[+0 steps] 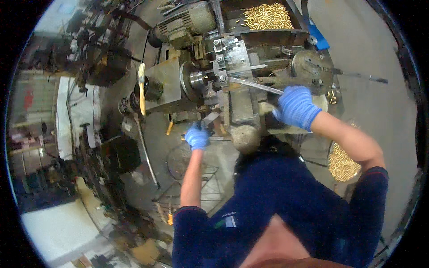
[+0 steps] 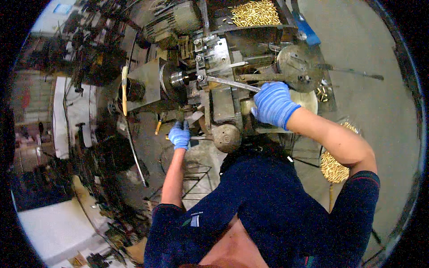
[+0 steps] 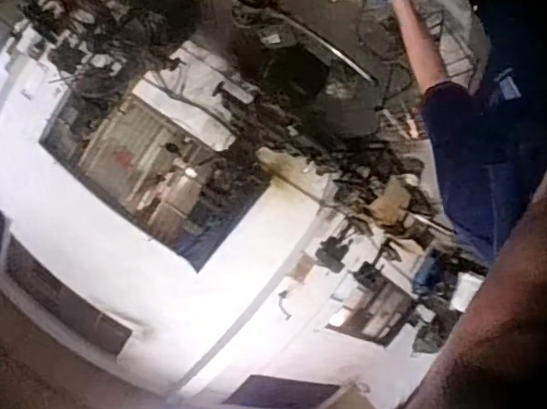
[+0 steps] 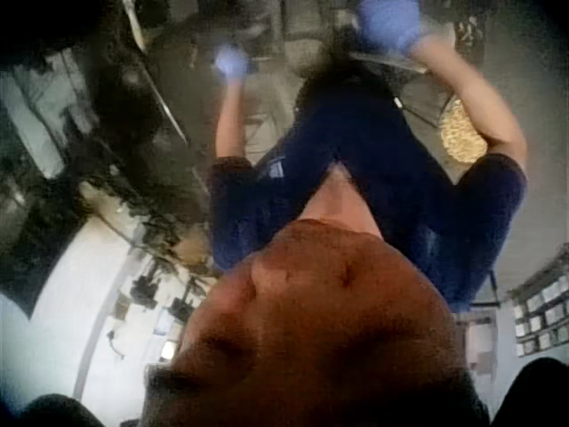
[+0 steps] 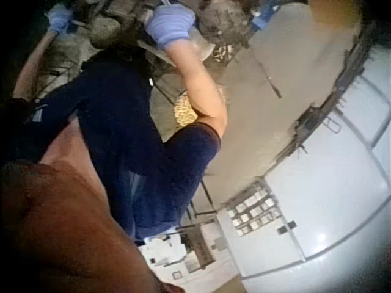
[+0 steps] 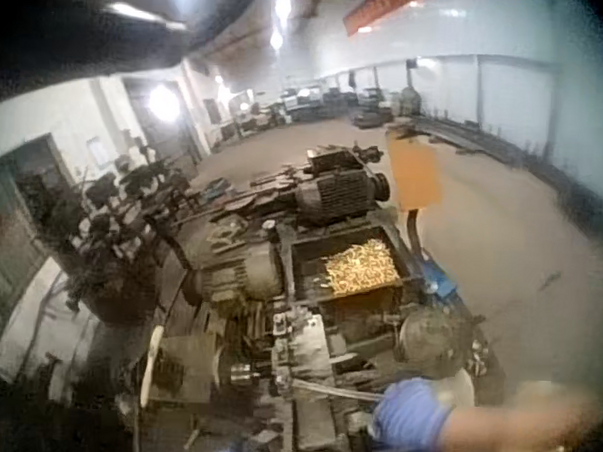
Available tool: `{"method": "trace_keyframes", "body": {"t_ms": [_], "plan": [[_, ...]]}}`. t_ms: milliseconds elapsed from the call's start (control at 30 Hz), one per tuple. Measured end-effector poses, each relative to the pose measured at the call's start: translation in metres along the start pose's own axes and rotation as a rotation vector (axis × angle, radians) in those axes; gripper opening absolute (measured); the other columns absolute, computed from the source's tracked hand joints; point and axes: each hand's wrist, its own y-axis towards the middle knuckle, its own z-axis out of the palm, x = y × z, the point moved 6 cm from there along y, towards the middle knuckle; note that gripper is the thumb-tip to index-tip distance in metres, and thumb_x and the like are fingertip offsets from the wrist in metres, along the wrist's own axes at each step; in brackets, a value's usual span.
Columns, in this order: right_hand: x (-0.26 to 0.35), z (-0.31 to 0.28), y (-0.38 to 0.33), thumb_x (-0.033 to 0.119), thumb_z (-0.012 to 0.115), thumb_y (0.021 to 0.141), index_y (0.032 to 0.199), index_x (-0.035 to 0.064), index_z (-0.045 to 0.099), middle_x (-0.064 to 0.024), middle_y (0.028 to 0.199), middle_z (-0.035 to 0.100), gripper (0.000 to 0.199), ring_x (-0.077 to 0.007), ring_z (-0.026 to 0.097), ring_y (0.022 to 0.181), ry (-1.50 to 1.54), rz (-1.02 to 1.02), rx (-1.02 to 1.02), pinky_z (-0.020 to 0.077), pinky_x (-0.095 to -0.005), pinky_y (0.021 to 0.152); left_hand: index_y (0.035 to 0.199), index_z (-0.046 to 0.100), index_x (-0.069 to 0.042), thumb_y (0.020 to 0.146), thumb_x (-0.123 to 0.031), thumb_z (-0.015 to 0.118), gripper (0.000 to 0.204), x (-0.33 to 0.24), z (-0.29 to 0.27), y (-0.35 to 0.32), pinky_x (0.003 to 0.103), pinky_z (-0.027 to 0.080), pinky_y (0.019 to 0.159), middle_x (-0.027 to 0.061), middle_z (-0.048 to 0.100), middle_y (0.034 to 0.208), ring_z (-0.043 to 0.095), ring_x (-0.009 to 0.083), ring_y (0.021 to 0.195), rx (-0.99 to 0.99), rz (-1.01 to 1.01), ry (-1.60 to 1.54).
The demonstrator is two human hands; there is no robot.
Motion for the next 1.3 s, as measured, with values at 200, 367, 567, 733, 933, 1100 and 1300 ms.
{"method": "trace_keyframes", "body": {"t_ms": [200,367,567,733,933,1100,1300], "plan": [[-0.003,0.009,0.000,0.042,0.054,0.079,0.074,0.0105,0.069,-0.0128,0.077,0.063,0.036,-0.0275,0.061,0.074,0.087,0.073,-0.148,0.0475,-0.0416,0.064,0.093,0.065,-0.009,0.088,-0.041,0.045,0.038,0.000,0.003,0.000,0.044,0.047,0.065,0.0169,0.065,0.081,0.062,0.0358,0.073,-0.031,0.075,-0.043],[-0.003,0.012,0.003,0.044,0.053,0.080,0.071,0.0100,0.068,-0.0122,0.074,0.063,0.038,-0.0289,0.063,0.073,0.058,0.140,-0.111,0.0486,-0.0410,0.065,0.094,0.067,-0.007,0.085,-0.043,0.053,0.039,0.007,0.012,0.004,0.041,0.049,0.065,0.0175,0.066,0.086,0.063,0.0336,0.074,-0.052,0.113,-0.105],[-0.006,0.017,0.007,0.050,0.050,0.081,0.068,0.0060,0.066,-0.0150,0.074,0.060,0.049,-0.0298,0.061,0.072,0.063,0.150,-0.062,0.0471,-0.0411,0.064,0.092,0.068,-0.008,0.085,-0.041,0.053,0.036,0.009,0.014,0.007,0.039,0.050,0.065,0.0158,0.066,0.085,0.064,0.0313,0.073,-0.045,0.155,-0.096],[-0.017,0.021,0.019,0.049,0.049,0.081,0.065,0.0055,0.066,-0.0151,0.071,0.060,0.050,-0.0298,0.061,0.068,0.029,0.163,-0.058,0.0472,-0.0414,0.063,0.097,0.065,-0.012,0.087,-0.039,0.048,0.034,0.010,0.014,0.007,0.041,0.048,0.067,0.0151,0.066,0.085,0.063,0.0335,0.075,-0.004,0.177,-0.110],[-0.024,0.026,0.026,0.048,0.049,0.081,0.062,0.0072,0.065,-0.0144,0.065,0.060,0.048,-0.0300,0.061,0.062,0.006,0.113,-0.129,0.0485,-0.0409,0.058,0.098,0.065,-0.014,0.086,-0.041,0.049,0.034,0.014,0.021,0.008,0.042,0.048,0.065,0.0162,0.065,0.084,0.063,0.0334,0.073,0.041,0.138,-0.099],[-0.025,0.028,0.026,0.048,0.048,0.082,0.063,0.0079,0.066,-0.0140,0.062,0.059,0.048,-0.0295,0.061,0.059,-0.013,0.059,-0.144,0.0490,-0.0410,0.056,0.099,0.063,-0.009,0.086,-0.039,0.053,0.034,0.005,0.008,0.005,0.039,0.049,0.059,0.0157,0.066,0.079,0.063,0.0296,0.063,0.068,0.173,-0.064],[-0.018,0.018,0.018,0.048,0.051,0.080,0.069,0.0094,0.067,-0.0147,0.087,0.062,0.044,-0.0312,0.058,0.089,0.017,0.092,-0.165,0.0441,-0.0397,0.079,0.095,0.063,0.005,0.085,-0.016,0.064,0.023,0.014,-0.021,-0.002,0.025,0.048,0.060,0.0057,0.064,0.080,0.058,0.0106,0.067,0.132,-0.003,-1.050]]}}
